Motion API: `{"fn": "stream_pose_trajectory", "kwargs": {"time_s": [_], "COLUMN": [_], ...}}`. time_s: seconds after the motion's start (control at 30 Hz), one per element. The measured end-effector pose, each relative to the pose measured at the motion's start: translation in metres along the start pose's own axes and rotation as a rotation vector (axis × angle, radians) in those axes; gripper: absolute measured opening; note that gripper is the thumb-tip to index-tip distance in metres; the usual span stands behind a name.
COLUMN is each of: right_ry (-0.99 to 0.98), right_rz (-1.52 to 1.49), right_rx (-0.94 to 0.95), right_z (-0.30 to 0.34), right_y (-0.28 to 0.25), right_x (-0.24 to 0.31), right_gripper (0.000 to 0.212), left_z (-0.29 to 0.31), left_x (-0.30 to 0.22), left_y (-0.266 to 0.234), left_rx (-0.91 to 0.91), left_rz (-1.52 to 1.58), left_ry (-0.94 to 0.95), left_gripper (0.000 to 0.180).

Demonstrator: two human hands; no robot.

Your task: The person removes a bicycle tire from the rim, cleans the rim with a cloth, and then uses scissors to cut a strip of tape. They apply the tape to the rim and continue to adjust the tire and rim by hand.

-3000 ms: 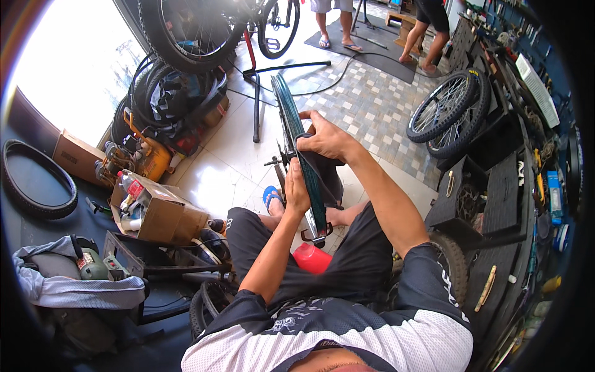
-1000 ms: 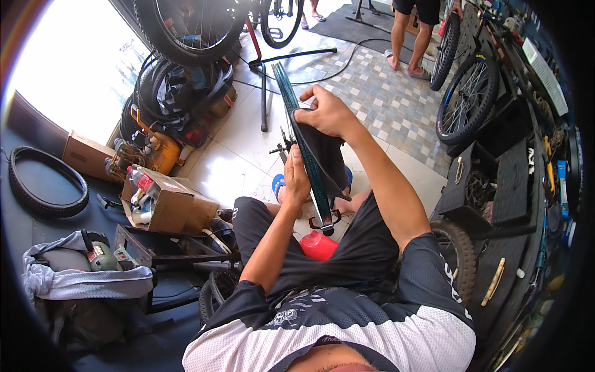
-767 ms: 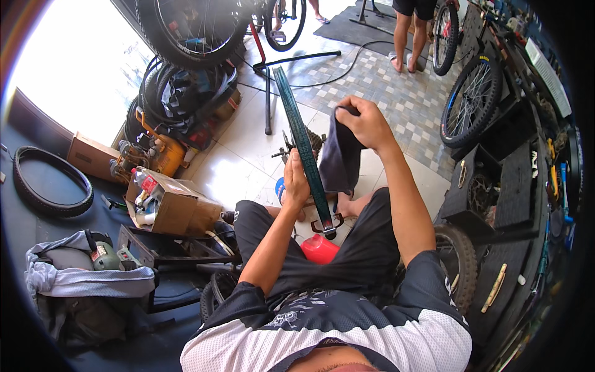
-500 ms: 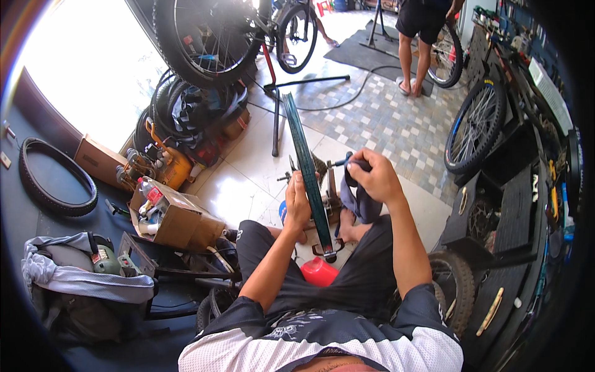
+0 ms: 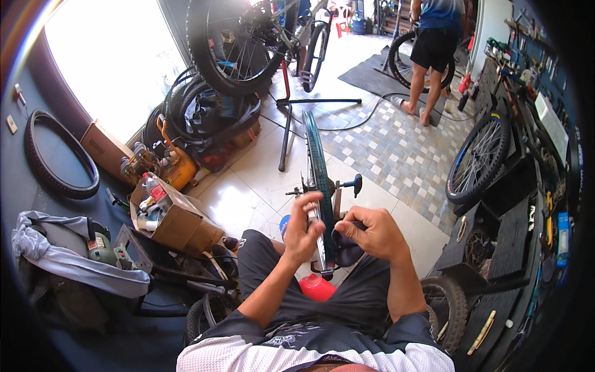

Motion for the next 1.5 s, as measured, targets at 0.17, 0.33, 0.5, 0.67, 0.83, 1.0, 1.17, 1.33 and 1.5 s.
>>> {"fn": "stream_pose_trajectory", "kwargs": {"time_s": [0.17, 0.33, 0.5, 0.67, 0.83, 1.0, 1.17, 1.33, 1.5], "right_ry": [-0.114, -0.174, -0.104, -0.047, -0.021, 0.031, -0.005, -0.026, -0.055], "right_rz": [-0.077, -0.111, -0.260, -0.167, 0.037, 0.013, -0.154, -0.329, -0.366], "right_rx": [-0.057, 0.032, 0.041, -0.429, -0.545, -0.463, -0.419, -0.372, -0.424], "right_z": [-0.001, -0.001, -0.012, -0.050, -0.074, -0.086, -0.094, -0.094, -0.093], "right_y": [0.021, 0.031, 0.044, 0.034, 0.048, 0.072, 0.082, 0.086, 0.086], "right_x": [0.015, 0.037, 0.021, -0.021, -0.051, -0.056, -0.065, -0.058, -0.077], "right_gripper": [0.031, 0.029, 0.020, 0.034, 0.074, 0.086, 0.083, 0.080, 0.072], "left_z": [0.033, 0.054, 0.050, 0.046, 0.044, 0.049, 0.045, 0.040, 0.025], "left_x": [-0.030, -0.030, -0.059, -0.070, -0.070, -0.055, -0.049, -0.037, -0.028], "left_y": [0.010, -0.026, -0.047, -0.073, -0.082, -0.084, -0.078, -0.072, -0.054], "left_rx": [0.360, 0.297, 0.230, 0.113, 0.027, -0.042, -0.028, -0.041, -0.070], "left_rz": [0.022, 0.218, 0.474, 0.135, -0.074, 0.015, -0.027, -0.066, 0.114], "left_ry": [-0.126, -0.430, -0.236, -0.169, -0.043, -0.062, -0.076, -0.108, -0.243], "left_gripper": [0.077, 0.034, 0.025, 0.016, 0.021, 0.032, 0.040, 0.046, 0.030]}}
Point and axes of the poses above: each hand's wrist, its own z-axis away from the middle knuckle, its own y-axis out of the palm, x = y × z, the point moved 5 cm from there along -z, towards the middle knuckle, and after that the axes turned 7 degrees about z, right-handed, at the moved point
